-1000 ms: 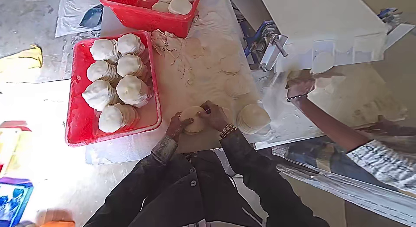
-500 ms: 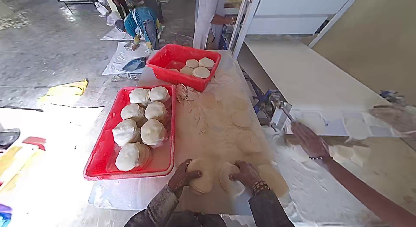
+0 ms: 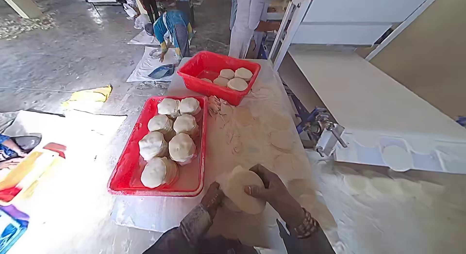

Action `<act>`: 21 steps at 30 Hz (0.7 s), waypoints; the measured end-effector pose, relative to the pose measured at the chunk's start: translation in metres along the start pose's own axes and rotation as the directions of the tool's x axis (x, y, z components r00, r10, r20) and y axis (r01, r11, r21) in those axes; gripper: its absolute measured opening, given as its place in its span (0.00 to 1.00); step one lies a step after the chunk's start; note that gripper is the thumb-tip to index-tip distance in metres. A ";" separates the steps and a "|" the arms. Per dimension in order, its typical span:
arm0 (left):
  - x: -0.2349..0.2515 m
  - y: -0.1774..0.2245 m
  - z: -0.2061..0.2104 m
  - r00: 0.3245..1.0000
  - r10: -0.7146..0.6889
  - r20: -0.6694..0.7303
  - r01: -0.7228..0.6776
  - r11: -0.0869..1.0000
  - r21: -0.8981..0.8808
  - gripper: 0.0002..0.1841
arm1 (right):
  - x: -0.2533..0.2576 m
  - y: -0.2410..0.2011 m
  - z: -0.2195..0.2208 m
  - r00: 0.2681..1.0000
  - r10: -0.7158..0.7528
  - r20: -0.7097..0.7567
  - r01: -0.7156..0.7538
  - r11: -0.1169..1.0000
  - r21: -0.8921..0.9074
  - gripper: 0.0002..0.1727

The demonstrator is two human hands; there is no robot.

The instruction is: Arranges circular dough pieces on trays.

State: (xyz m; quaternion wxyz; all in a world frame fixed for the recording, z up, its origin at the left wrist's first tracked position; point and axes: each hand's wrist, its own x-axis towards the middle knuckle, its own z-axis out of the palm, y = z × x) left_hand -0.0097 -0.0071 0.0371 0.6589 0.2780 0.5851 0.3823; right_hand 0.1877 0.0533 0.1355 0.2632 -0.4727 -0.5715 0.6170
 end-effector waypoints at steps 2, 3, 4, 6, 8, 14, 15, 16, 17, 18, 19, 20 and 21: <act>-0.015 0.003 0.003 0.998 0.055 0.009 -0.055 0.998 -0.005 0.17 | 0.012 0.018 0.005 0.997 0.075 0.002 -0.075 0.994 -0.075 0.31; -0.022 0.005 0.003 0.994 0.109 0.031 -0.110 0.994 0.002 0.19 | 0.014 0.029 0.008 0.993 0.121 -0.005 -0.121 0.985 -0.123 0.31; -0.018 0.006 0.004 0.991 0.125 0.055 -0.119 0.988 -0.099 0.17 | 0.017 0.035 0.010 0.990 0.140 -0.026 -0.142 0.980 -0.142 0.30; -0.007 -0.001 0.004 0.992 0.084 0.098 -0.048 0.945 -0.324 0.16 | 0.016 0.039 0.010 0.988 0.150 -0.047 -0.155 0.978 -0.140 0.29; -0.006 0.000 0.002 0.997 0.006 0.082 0.027 0.921 -0.389 0.16 | 0.015 0.040 0.010 0.986 0.155 -0.057 -0.160 0.981 -0.108 0.29; -0.009 0.010 -0.001 0.996 -0.087 0.011 0.084 0.910 -0.405 0.22 | 0.006 0.040 0.014 0.985 0.145 -0.094 -0.140 0.988 0.062 0.26; -0.009 0.012 -0.002 0.996 -0.083 0.028 0.088 0.925 -0.370 0.23 | 0.005 0.041 0.013 0.987 0.139 -0.085 -0.136 0.990 0.043 0.27; -0.010 0.012 -0.005 0.996 -0.058 0.072 0.078 0.947 -0.310 0.23 | 0.006 0.042 0.013 0.989 0.133 -0.072 -0.132 0.991 0.011 0.27; -0.010 0.011 -0.007 0.992 -0.033 0.120 0.060 0.972 -0.226 0.24 | 0.005 0.043 0.013 0.990 0.128 -0.058 -0.130 0.991 -0.024 0.28; -0.009 0.011 -0.008 0.986 -0.019 0.168 0.044 0.989 -0.144 0.27 | 0.005 0.043 0.013 0.992 0.119 -0.049 -0.121 0.992 -0.046 0.27; -0.009 0.013 -0.008 0.981 -0.015 0.196 0.032 0.996 -0.084 0.29 | 0.006 0.043 0.012 0.994 0.100 -0.052 -0.103 0.993 -0.058 0.26; -0.009 0.015 -0.007 0.977 -0.009 0.214 0.019 0.999 -0.042 0.31 | 0.007 0.043 0.010 0.995 0.068 -0.067 -0.072 0.995 -0.063 0.26; -0.010 0.018 -0.007 0.971 0.000 0.239 0.003 1.000 -0.014 0.33 | 0.009 0.043 0.008 0.996 0.034 -0.080 -0.039 0.997 -0.061 0.25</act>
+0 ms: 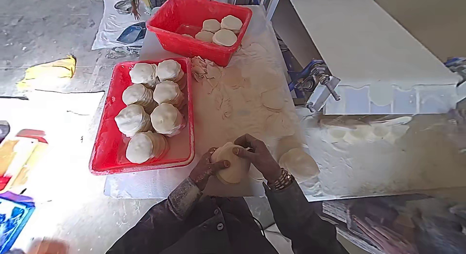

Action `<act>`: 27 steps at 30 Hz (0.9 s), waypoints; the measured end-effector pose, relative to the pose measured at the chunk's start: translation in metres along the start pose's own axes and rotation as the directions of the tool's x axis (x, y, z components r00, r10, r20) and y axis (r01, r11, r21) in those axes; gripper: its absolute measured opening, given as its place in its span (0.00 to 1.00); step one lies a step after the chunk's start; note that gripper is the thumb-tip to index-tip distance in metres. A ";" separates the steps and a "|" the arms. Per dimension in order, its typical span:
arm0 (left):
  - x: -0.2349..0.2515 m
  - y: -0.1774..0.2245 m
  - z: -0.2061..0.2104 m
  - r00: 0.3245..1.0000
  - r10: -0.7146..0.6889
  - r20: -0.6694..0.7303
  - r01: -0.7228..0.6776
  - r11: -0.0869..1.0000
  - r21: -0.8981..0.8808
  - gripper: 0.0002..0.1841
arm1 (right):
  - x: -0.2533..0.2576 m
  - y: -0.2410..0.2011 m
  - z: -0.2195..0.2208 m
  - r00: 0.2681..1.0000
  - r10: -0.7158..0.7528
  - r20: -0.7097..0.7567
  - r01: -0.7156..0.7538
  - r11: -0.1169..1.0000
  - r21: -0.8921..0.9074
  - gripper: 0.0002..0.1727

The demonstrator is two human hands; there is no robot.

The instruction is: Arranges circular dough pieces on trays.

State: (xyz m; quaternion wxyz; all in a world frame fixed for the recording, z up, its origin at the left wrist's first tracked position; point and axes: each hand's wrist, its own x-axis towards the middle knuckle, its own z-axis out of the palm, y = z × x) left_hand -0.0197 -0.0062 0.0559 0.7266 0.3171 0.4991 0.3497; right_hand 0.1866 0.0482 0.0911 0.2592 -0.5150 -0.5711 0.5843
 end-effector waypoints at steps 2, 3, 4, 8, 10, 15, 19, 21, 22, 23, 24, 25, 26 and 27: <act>-0.002 0.005 -0.001 0.996 0.029 0.079 -0.031 0.999 0.025 0.34 | 0.007 0.007 -0.006 0.999 -0.038 0.021 0.035 0.994 0.099 0.26; -0.002 0.008 -0.001 0.991 0.049 0.122 -0.051 0.999 0.013 0.34 | 0.010 0.014 -0.007 0.997 -0.035 0.071 0.020 0.980 0.196 0.28; -0.002 0.010 -0.002 0.984 0.072 0.165 -0.069 0.997 -0.025 0.33 | 0.012 0.021 -0.005 0.990 -0.013 0.137 -0.031 0.950 0.311 0.35; -0.001 0.020 0.001 0.985 0.099 0.141 -0.071 0.979 -0.191 0.36 | 0.001 0.030 0.019 0.962 0.122 0.244 -0.269 0.574 0.774 0.51; -0.001 0.021 -0.001 0.996 0.054 0.065 -0.043 0.984 -0.172 0.36 | -0.006 0.036 0.024 0.967 0.128 0.222 -0.256 0.497 0.829 0.53; -0.001 0.015 0.000 0.996 -0.055 -0.064 0.049 0.994 -0.093 0.30 | -0.014 0.042 0.026 0.979 0.181 0.097 -0.199 0.720 0.665 0.34; -0.010 0.015 0.005 0.996 -0.050 -0.078 0.044 0.996 -0.075 0.31 | -0.015 0.026 0.019 0.973 0.209 0.100 -0.232 0.877 0.420 0.47; -0.018 0.021 0.004 0.996 -0.027 -0.090 0.018 0.995 -0.097 0.33 | -0.011 0.013 0.019 0.979 0.172 0.106 -0.197 0.930 0.310 0.51; -0.023 0.025 0.002 0.994 -0.015 -0.104 0.004 0.994 -0.108 0.34 | -0.008 0.006 0.021 0.982 0.151 0.113 -0.177 0.946 0.271 0.51; -0.028 0.029 -0.002 0.993 0.004 -0.122 -0.018 0.994 -0.112 0.35 | -0.003 -0.003 0.024 0.983 0.129 0.127 -0.157 0.957 0.243 0.50; -0.033 0.034 -0.006 0.989 0.028 -0.142 -0.044 0.993 -0.112 0.35 | 0.002 -0.012 0.028 0.984 0.108 0.144 -0.137 0.966 0.218 0.49; -0.038 0.039 -0.012 0.984 0.052 -0.168 -0.072 0.991 -0.113 0.35 | 0.008 -0.023 0.034 0.982 0.087 0.167 -0.120 0.973 0.198 0.48; -0.043 0.044 -0.020 0.977 0.080 -0.200 -0.104 0.988 -0.114 0.35 | 0.016 -0.033 0.041 0.978 0.068 0.198 -0.106 0.977 0.186 0.47; -0.048 0.049 -0.029 0.965 0.110 -0.237 -0.140 0.984 -0.111 0.34 | 0.025 -0.042 0.049 0.972 0.051 0.229 -0.094 0.979 0.182 0.46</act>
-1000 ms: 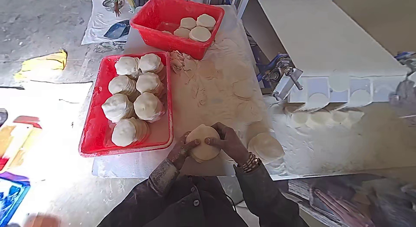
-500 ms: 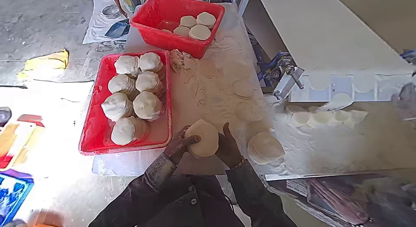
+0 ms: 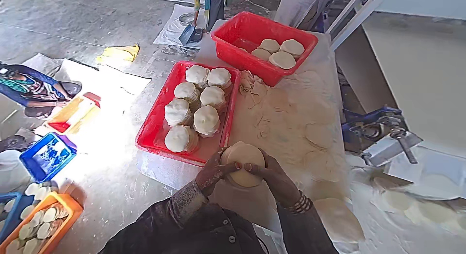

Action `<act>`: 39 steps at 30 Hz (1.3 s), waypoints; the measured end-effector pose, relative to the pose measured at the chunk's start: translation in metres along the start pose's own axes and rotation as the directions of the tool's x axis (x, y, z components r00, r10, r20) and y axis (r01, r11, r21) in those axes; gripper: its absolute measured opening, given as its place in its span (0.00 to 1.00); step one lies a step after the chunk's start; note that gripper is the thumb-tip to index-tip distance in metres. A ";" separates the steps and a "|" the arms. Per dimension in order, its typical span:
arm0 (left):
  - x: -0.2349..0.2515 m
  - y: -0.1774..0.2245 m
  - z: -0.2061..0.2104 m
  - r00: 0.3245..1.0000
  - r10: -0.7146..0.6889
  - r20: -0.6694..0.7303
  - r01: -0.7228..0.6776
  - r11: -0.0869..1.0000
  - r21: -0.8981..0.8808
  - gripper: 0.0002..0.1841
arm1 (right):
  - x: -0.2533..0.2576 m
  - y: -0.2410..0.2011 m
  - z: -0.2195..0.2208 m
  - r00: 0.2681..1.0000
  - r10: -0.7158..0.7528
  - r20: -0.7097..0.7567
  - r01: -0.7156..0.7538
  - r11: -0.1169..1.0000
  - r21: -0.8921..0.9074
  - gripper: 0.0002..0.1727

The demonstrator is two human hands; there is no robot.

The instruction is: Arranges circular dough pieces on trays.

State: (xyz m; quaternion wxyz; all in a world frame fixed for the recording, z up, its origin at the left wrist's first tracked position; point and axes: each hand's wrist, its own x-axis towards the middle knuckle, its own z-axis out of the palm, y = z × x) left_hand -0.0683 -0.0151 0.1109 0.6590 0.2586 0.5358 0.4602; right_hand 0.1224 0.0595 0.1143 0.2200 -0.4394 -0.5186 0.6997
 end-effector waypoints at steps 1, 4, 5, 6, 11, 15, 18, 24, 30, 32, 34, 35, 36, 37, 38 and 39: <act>-0.001 0.007 -0.010 0.999 0.037 -0.033 -0.038 0.999 -0.005 0.34 | 0.012 -0.008 0.009 0.999 -0.013 0.036 0.013 1.000 -0.005 0.45; -0.003 0.031 -0.045 0.980 0.143 -0.139 -0.146 0.989 -0.009 0.35 | 0.050 -0.034 0.041 0.990 -0.060 0.127 0.063 0.998 -0.023 0.41; -0.003 0.039 -0.057 0.969 0.179 -0.171 -0.183 0.983 -0.005 0.35 | 0.062 -0.043 0.054 0.986 -0.074 0.149 0.079 0.996 -0.032 0.39; -0.003 0.047 -0.071 0.955 0.217 -0.200 -0.221 0.975 0.006 0.35 | 0.074 -0.052 0.068 0.982 -0.080 0.171 0.088 0.995 -0.038 0.38; -0.007 0.081 -0.137 0.899 0.277 -0.340 -0.280 0.959 0.043 0.34 | 0.130 -0.078 0.136 0.969 -0.103 0.224 0.119 0.991 -0.057 0.37; -0.010 0.085 -0.169 0.893 0.281 -0.352 -0.282 0.958 0.049 0.33 | 0.143 -0.075 0.170 0.975 -0.100 0.197 0.105 0.994 -0.013 0.38; -0.010 0.075 -0.163 0.913 0.291 -0.286 -0.283 0.957 0.067 0.34 | 0.128 -0.063 0.160 0.979 -0.125 0.159 0.125 0.992 0.009 0.40; -0.007 0.044 -0.098 0.977 0.214 -0.023 -0.214 0.977 -0.013 0.39 | 0.047 -0.040 0.092 0.993 -0.110 -0.047 0.110 0.994 -0.011 0.49; 0.015 0.039 -0.045 0.983 0.124 0.138 -0.132 0.990 0.048 0.38 | 0.008 -0.025 0.047 0.958 -0.097 -0.270 0.088 0.995 -0.045 0.51; 0.017 0.042 -0.035 0.984 0.113 0.135 -0.122 0.990 0.064 0.39 | 0.006 -0.022 0.041 0.950 -0.109 -0.291 0.106 0.994 -0.026 0.51; 0.017 0.042 -0.030 0.985 0.132 0.114 -0.141 0.987 0.074 0.41 | 0.006 -0.021 0.036 0.955 -0.110 -0.277 0.116 0.993 0.002 0.53; 0.017 0.042 -0.029 0.985 0.145 0.095 -0.152 0.986 0.073 0.41 | 0.007 -0.021 0.035 0.959 -0.110 -0.261 0.116 0.993 0.006 0.54; 0.015 0.041 -0.028 0.985 0.156 0.073 -0.161 0.984 0.070 0.41 | 0.008 -0.021 0.035 0.963 -0.111 -0.245 0.115 0.993 0.002 0.55; 0.012 0.039 -0.029 0.984 0.169 0.049 -0.172 0.983 0.062 0.42 | 0.010 -0.021 0.036 0.967 -0.115 -0.226 0.116 0.993 -0.008 0.55; 0.008 0.038 -0.030 0.983 0.184 0.022 -0.185 0.981 0.053 0.42 | 0.012 -0.021 0.037 0.971 -0.120 -0.206 0.120 0.993 -0.012 0.55; 0.004 0.036 -0.033 0.981 0.193 -0.011 -0.192 0.980 0.046 0.42 | 0.014 -0.021 0.040 0.976 -0.123 -0.182 0.122 0.992 -0.017 0.54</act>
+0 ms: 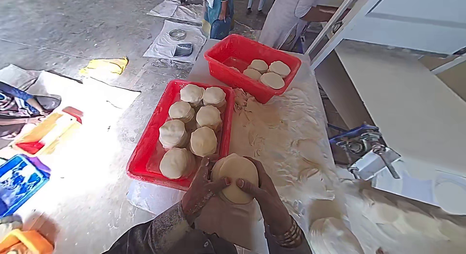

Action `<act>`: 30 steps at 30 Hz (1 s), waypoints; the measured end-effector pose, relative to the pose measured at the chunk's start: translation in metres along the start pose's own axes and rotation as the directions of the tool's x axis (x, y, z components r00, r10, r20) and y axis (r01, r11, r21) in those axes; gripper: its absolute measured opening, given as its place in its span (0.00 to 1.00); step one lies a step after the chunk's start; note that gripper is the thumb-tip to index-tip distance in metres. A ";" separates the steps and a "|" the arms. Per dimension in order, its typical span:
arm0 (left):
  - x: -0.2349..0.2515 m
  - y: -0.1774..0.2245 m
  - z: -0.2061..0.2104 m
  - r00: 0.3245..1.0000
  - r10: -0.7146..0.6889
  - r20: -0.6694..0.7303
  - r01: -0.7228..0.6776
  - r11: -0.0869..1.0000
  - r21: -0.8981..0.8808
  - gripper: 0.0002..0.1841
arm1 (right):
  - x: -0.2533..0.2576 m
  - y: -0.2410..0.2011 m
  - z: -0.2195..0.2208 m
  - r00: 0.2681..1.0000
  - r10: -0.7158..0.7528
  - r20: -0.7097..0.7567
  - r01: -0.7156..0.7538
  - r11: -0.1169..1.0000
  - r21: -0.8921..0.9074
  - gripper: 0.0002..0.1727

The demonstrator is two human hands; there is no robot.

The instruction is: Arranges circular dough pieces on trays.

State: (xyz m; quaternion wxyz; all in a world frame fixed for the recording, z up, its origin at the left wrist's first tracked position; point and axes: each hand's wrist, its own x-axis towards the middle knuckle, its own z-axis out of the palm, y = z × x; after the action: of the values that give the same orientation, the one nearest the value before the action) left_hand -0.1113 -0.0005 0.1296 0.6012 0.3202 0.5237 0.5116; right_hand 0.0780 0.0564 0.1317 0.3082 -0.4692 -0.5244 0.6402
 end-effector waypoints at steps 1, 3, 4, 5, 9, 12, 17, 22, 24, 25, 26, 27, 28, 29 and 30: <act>-0.006 -0.002 -0.004 0.999 0.013 -0.034 -0.013 1.000 -0.010 0.42 | 0.001 0.000 0.005 1.000 -0.002 0.028 0.003 1.000 -0.007 0.53; -0.019 -0.004 -0.014 0.994 0.042 -0.098 -0.045 0.999 -0.029 0.41 | 0.002 -0.002 0.020 0.997 -0.001 0.079 0.004 1.000 -0.030 0.53; -0.029 -0.005 -0.022 0.991 0.047 -0.127 -0.051 0.998 -0.030 0.41 | 0.001 -0.002 0.030 0.994 0.005 0.105 0.000 0.999 -0.046 0.52; -0.040 -0.006 -0.031 0.987 0.047 -0.154 -0.052 0.998 -0.028 0.42 | -0.001 -0.003 0.042 0.992 0.012 0.128 -0.004 0.998 -0.062 0.52; -0.085 -0.006 -0.086 0.972 0.075 -0.222 -0.092 0.993 -0.072 0.43 | -0.010 0.000 0.106 0.970 0.015 0.243 0.006 0.996 -0.085 0.52; -0.124 -0.006 -0.151 0.956 0.118 -0.267 -0.140 0.988 -0.065 0.43 | -0.013 0.002 0.177 0.941 0.006 0.338 0.015 0.998 -0.059 0.48; -0.194 0.000 -0.278 0.910 0.127 -0.395 -0.129 0.991 0.022 0.44 | -0.014 0.027 0.325 0.874 0.033 0.485 -0.039 0.999 0.003 0.46; -0.233 0.013 -0.380 0.869 0.045 -0.492 -0.043 0.999 0.015 0.39 | -0.008 0.039 0.447 0.861 0.097 0.500 -0.080 0.995 -0.055 0.45; -0.231 0.023 -0.412 0.883 0.048 -0.468 -0.033 0.999 0.040 0.40 | -0.001 0.034 0.475 0.866 0.107 0.488 -0.084 0.994 -0.070 0.45; -0.226 0.029 -0.426 0.893 0.054 -0.447 -0.034 0.998 0.052 0.40 | 0.005 0.031 0.485 0.875 0.097 0.474 -0.068 0.995 -0.078 0.46; -0.217 0.034 -0.439 0.905 0.060 -0.422 -0.037 0.997 0.063 0.40 | 0.014 0.030 0.492 0.889 0.080 0.451 -0.050 0.996 -0.079 0.47; -0.205 0.040 -0.450 0.918 0.063 -0.391 -0.041 0.997 0.065 0.41 | 0.024 0.028 0.497 0.906 0.063 0.419 -0.033 0.996 -0.078 0.48; -0.190 0.046 -0.461 0.933 0.061 -0.354 -0.042 0.997 0.061 0.41 | 0.035 0.026 0.501 0.922 0.046 0.385 -0.020 0.997 -0.072 0.48; -0.175 0.052 -0.469 0.945 0.061 -0.321 -0.045 0.997 0.058 0.41 | 0.047 0.023 0.503 0.937 0.038 0.347 -0.018 0.998 -0.063 0.48; -0.157 0.058 -0.476 0.955 0.062 -0.291 -0.046 0.997 0.061 0.42 | 0.059 0.019 0.504 0.950 0.034 0.309 -0.020 0.999 -0.050 0.48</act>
State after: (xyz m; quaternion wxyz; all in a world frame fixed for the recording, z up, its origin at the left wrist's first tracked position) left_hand -0.5722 -0.2060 0.1137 0.4942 0.2713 0.6114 0.5553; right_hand -0.4077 -0.0892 0.1019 0.2024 -0.3771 -0.5743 0.6979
